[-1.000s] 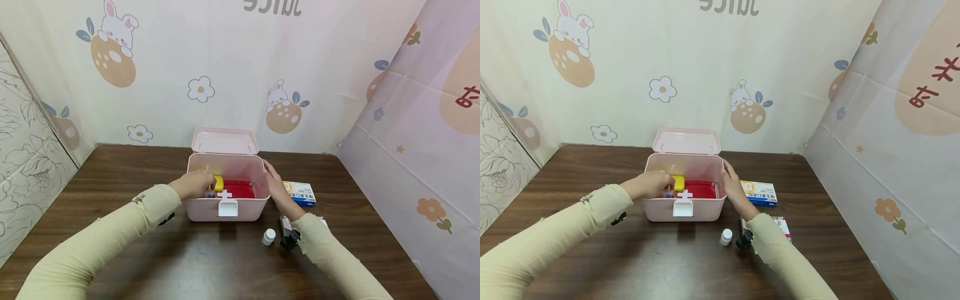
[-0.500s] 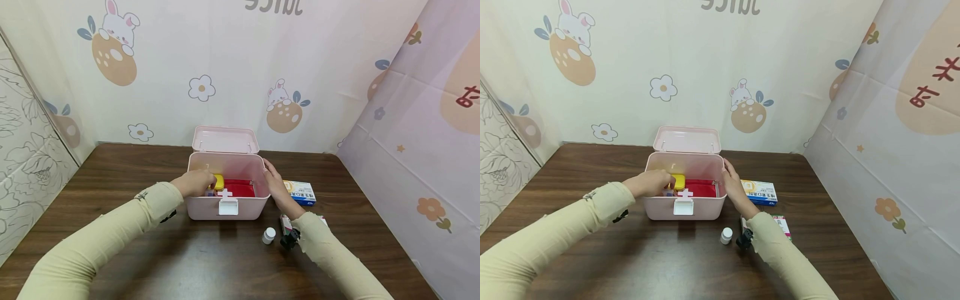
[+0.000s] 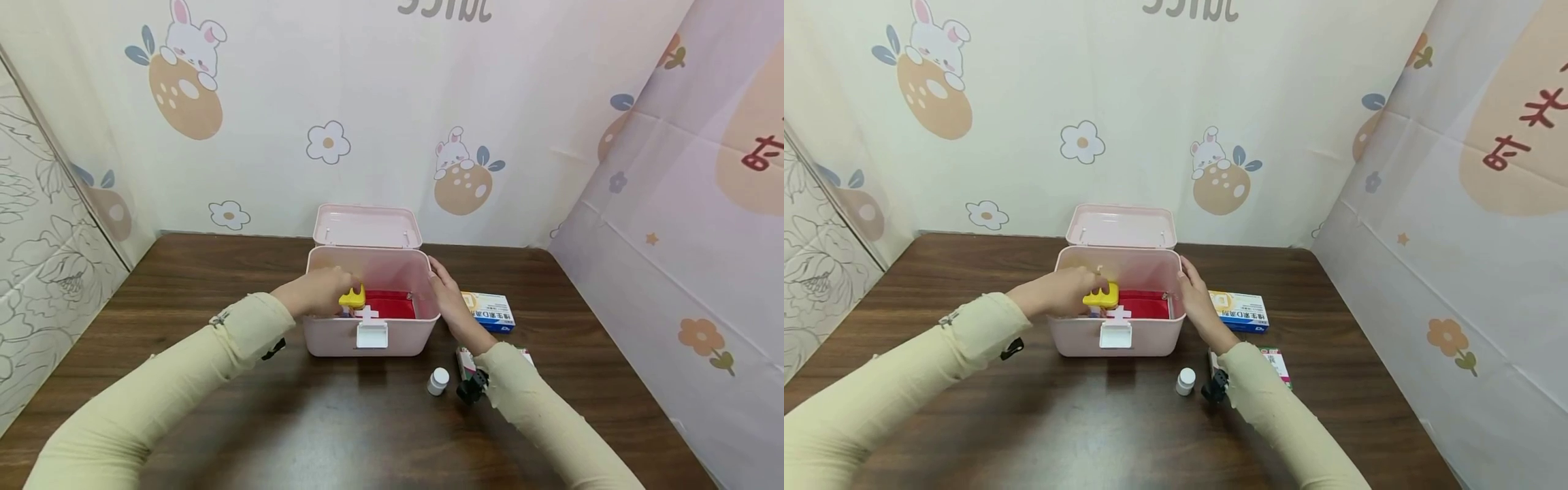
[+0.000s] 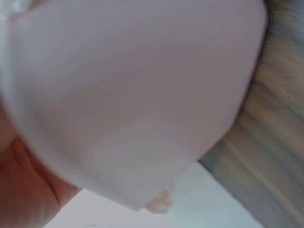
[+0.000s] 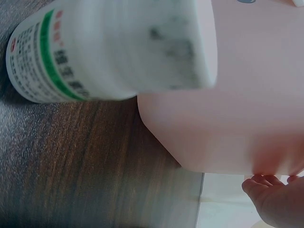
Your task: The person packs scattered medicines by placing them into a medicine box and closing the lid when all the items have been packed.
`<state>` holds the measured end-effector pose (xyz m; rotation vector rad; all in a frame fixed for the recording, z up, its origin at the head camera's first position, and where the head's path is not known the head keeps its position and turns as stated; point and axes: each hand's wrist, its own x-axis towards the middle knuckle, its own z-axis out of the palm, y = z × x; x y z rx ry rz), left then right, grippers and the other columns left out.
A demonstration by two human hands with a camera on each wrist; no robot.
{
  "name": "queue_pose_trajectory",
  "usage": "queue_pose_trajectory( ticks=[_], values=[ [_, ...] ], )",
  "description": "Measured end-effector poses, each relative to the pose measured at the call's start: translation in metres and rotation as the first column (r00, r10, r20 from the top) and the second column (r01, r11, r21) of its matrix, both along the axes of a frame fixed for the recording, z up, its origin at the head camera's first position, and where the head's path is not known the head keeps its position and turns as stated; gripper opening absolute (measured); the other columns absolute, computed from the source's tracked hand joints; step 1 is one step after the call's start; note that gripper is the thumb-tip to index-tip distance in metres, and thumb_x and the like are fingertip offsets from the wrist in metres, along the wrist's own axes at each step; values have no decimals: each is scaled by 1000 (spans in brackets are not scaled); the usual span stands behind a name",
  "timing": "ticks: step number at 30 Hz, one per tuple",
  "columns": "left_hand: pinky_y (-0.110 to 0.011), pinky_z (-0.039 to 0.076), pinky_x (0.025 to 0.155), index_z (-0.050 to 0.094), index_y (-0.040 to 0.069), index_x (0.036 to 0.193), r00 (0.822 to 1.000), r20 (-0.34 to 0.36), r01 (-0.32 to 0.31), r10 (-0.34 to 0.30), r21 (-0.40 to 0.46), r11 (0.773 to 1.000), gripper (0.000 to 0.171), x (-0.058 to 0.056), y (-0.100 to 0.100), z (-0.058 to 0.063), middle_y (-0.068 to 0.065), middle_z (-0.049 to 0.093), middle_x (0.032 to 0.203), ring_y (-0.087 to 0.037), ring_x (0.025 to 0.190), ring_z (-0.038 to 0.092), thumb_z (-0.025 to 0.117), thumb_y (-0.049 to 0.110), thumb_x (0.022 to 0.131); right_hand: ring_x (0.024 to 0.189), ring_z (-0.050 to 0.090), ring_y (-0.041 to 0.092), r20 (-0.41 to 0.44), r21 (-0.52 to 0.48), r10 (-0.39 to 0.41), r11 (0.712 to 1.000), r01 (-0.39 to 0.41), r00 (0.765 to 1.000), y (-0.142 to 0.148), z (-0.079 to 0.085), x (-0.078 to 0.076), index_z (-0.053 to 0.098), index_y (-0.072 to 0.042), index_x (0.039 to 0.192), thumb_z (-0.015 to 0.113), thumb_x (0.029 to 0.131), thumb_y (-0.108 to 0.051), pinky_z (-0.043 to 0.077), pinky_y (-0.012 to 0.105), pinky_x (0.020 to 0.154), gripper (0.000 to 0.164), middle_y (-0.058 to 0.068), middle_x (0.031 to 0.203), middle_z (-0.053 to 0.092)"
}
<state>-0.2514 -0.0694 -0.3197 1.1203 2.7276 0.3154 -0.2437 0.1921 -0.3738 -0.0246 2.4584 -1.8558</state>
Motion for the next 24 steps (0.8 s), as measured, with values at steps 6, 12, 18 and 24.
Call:
queue_pose_trajectory(
  ticks=[6, 12, 18, 24],
  values=[
    [-35, 57, 77, 67, 3, 101, 950, -294, 133, -107, 69, 989, 21, 17, 14, 13, -9, 67, 93, -24, 83, 65, 78, 1, 82, 149, 22, 34, -5, -1, -3, 1000, 3, 1000, 1, 0, -1, 23, -11, 160, 33, 110, -26, 24, 56, 117, 53, 14, 162, 27],
    [-30, 54, 67, 70, 5, 94, 812, -552, 311, -189, 135, 941, 15, 38, 35, 18, -6, 64, 87, -20, 77, 61, 72, -2, 82, 147, 25, 36, -2, 8, -5, 1000, 5, 1000, 1, -1, 0, 23, -11, 160, 33, 110, -25, 26, 56, 116, 53, 16, 162, 26],
    [-29, 52, 74, 72, 8, 94, 785, -557, 430, -271, 176, 885, 9, 64, 64, 4, -2, 68, 89, -18, 84, 62, 73, 9, 86, 144, 30, 36, -43, -14, -10, 1000, 9, 999, 1, -2, 0, 25, -7, 158, 33, 110, -21, 28, 53, 116, 51, 19, 160, 29],
    [-20, 52, 77, 75, 11, 102, 837, -398, 434, -376, 64, 899, 17, 87, 89, -24, 0, 67, 92, -12, 86, 61, 75, 21, 88, 144, 31, 36, -41, 4, -3, 1000, 3, 999, 1, -3, 0, 25, -9, 159, 33, 110, -24, 30, 55, 114, 52, 17, 160, 31]
  ],
)
